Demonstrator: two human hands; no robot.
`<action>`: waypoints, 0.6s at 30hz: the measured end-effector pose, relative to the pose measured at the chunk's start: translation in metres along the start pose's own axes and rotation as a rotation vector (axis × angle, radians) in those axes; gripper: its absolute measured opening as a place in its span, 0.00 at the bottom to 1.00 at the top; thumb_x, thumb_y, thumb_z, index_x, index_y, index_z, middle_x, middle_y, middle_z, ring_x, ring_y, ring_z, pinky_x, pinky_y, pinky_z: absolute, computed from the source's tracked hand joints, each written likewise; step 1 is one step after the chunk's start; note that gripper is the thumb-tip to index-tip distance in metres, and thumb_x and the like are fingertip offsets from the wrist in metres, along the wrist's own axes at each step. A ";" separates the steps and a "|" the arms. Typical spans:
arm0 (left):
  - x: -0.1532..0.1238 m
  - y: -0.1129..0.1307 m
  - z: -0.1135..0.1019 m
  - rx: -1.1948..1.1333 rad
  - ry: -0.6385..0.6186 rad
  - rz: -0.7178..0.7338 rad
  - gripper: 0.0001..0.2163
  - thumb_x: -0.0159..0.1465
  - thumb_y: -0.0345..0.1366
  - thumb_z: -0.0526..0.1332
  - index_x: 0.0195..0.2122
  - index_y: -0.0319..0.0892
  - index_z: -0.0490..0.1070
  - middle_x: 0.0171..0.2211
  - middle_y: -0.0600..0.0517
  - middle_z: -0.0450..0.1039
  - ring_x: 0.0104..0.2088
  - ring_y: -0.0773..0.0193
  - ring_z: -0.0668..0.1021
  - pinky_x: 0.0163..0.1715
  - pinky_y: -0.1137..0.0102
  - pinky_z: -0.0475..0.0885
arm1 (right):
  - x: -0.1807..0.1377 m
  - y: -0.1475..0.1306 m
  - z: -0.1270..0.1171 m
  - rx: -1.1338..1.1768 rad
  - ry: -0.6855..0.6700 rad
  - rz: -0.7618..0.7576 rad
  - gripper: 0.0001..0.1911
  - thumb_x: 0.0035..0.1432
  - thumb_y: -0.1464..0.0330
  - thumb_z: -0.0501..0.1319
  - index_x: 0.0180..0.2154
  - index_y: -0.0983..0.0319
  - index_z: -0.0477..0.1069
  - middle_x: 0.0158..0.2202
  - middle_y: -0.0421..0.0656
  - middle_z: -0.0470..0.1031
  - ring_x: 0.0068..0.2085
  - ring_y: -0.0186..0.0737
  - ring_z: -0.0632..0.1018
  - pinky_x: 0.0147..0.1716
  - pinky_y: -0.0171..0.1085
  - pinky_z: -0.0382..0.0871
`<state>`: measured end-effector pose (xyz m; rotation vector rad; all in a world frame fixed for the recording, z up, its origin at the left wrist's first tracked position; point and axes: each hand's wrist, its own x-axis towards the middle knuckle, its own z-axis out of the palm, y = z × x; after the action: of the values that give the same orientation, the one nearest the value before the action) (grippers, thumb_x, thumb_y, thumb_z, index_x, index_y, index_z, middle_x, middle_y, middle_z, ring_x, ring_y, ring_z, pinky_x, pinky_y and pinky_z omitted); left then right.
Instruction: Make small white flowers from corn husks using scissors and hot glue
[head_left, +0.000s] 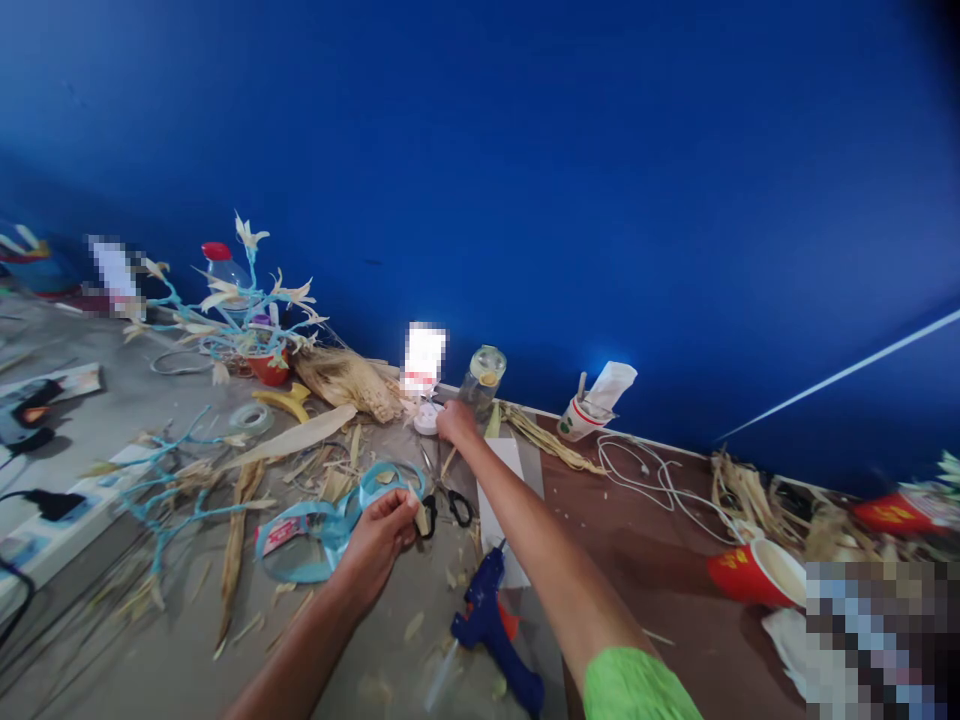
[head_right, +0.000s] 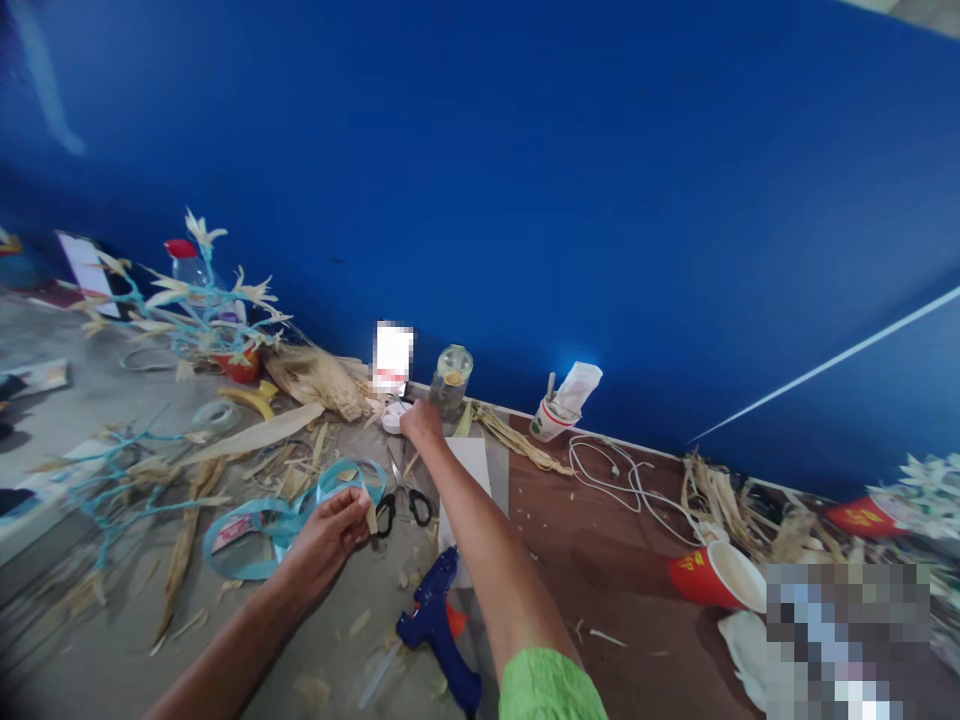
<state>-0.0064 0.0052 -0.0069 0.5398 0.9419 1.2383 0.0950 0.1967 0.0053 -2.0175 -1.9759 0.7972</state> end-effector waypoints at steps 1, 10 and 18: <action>0.001 -0.001 -0.001 0.002 -0.005 0.001 0.13 0.52 0.42 0.66 0.23 0.38 0.66 0.15 0.58 0.60 0.17 0.76 0.59 0.19 0.77 0.54 | -0.001 0.000 0.001 -0.014 0.016 0.001 0.13 0.53 0.72 0.57 0.40 0.67 0.74 0.37 0.54 0.78 0.43 0.47 0.78 0.37 0.35 0.70; -0.002 0.004 0.004 -0.006 0.014 -0.016 0.13 0.51 0.41 0.67 0.22 0.38 0.66 0.16 0.58 0.60 0.17 0.75 0.61 0.19 0.77 0.55 | -0.011 0.006 -0.007 -0.032 0.006 0.004 0.11 0.51 0.73 0.57 0.35 0.68 0.76 0.34 0.54 0.79 0.39 0.44 0.79 0.35 0.32 0.67; -0.005 0.015 0.006 -0.068 0.059 0.037 0.13 0.47 0.39 0.70 0.23 0.38 0.67 0.16 0.60 0.58 0.16 0.77 0.59 0.18 0.79 0.55 | -0.063 0.024 -0.039 0.046 0.000 -0.206 0.13 0.54 0.70 0.54 0.39 0.62 0.75 0.38 0.42 0.79 0.39 0.36 0.77 0.37 0.30 0.66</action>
<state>-0.0100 0.0056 0.0091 0.4708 0.9388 1.3205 0.1377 0.1424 0.0404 -1.7528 -2.1019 0.7877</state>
